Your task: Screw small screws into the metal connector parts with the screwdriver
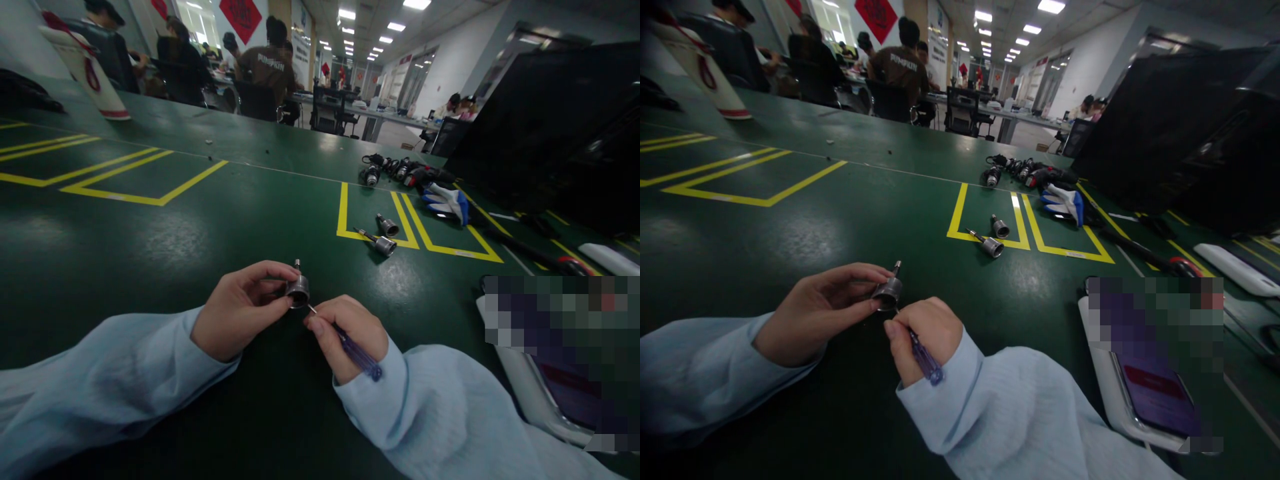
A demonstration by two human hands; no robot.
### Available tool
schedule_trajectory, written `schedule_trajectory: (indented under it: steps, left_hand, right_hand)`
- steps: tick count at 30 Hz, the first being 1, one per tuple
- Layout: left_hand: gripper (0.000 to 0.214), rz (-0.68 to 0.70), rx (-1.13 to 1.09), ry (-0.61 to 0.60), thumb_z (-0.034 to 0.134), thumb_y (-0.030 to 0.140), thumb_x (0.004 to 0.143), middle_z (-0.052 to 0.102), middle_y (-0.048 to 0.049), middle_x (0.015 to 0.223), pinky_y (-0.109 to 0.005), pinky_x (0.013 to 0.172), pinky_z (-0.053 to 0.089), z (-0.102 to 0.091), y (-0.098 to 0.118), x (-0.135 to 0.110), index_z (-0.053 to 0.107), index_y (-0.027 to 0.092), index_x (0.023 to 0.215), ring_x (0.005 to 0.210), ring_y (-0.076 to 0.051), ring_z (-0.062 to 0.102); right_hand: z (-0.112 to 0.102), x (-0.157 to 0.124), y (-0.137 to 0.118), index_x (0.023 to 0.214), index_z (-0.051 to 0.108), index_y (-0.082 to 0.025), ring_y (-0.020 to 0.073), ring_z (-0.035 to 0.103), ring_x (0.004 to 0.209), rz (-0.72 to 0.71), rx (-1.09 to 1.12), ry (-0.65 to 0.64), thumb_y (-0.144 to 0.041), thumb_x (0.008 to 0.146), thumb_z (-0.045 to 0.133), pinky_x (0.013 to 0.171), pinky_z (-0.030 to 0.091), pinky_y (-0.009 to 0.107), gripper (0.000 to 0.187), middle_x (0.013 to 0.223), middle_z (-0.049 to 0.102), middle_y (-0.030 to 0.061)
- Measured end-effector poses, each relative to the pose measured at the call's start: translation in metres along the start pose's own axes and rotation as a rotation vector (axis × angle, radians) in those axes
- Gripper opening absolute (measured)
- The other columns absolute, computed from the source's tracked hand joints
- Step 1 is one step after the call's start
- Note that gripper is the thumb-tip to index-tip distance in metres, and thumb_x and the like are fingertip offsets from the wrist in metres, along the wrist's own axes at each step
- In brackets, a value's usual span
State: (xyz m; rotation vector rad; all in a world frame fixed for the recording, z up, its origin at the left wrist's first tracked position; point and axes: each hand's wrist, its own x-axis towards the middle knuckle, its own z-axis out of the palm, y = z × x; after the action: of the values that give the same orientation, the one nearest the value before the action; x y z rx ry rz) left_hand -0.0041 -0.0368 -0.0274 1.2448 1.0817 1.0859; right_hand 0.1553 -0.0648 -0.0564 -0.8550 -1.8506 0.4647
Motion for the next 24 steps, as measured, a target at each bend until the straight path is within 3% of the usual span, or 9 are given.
schedule_trajectory:
  steps: [7,12,19,24]
  left_hand:
    - [0.026,0.032,0.007,0.005,0.071,0.008,0.053,0.069,-0.0028,0.087,-0.024,0.076,0.052,0.0,-0.002,-0.001,0.064,0.014,0.078,0.081,-0.016,0.065]
    - [0.031,-0.1,-0.052,0.055,0.074,0.013,0.053,0.071,-0.0012,0.079,-0.023,0.066,0.054,-0.001,-0.002,0.001,0.063,0.015,0.083,0.071,-0.016,0.067]
    - [0.029,-0.074,-0.043,0.052,0.073,0.015,0.054,0.071,-0.0014,0.08,-0.022,0.067,0.053,-0.002,-0.001,0.003,0.065,0.017,0.082,0.072,-0.016,0.066]
    - [0.026,-0.051,-0.059,0.06,0.072,0.017,0.056,0.071,-0.0027,0.082,-0.02,0.066,0.052,-0.003,-0.001,0.002,0.066,0.016,0.081,0.073,-0.015,0.065]
  right_hand:
    - [0.0,0.0,-0.002,0.069,0.054,-0.017,0.0118,0.056,0.063,-0.054,-0.063,-0.05,-0.017,0.08,0.046,0.064,0.046,0.026,0.014,0.065,0.062,0.0032]
    - [-0.005,0.001,-0.007,0.073,0.053,-0.016,0.0127,0.058,0.072,-0.103,-0.116,-0.109,-0.015,0.08,0.046,0.071,0.047,0.027,0.01,0.072,0.063,0.0053]
    - [-0.006,0.005,-0.008,0.073,0.054,-0.015,0.0126,0.06,0.072,-0.15,-0.087,-0.045,-0.012,0.079,0.046,0.07,0.048,0.027,0.011,0.073,0.065,0.0066]
    - [-0.008,0.004,-0.011,0.071,0.054,-0.015,0.0123,0.059,0.068,-0.095,-0.073,-0.041,-0.013,0.079,0.047,0.068,0.048,0.027,0.01,0.07,0.065,0.0057]
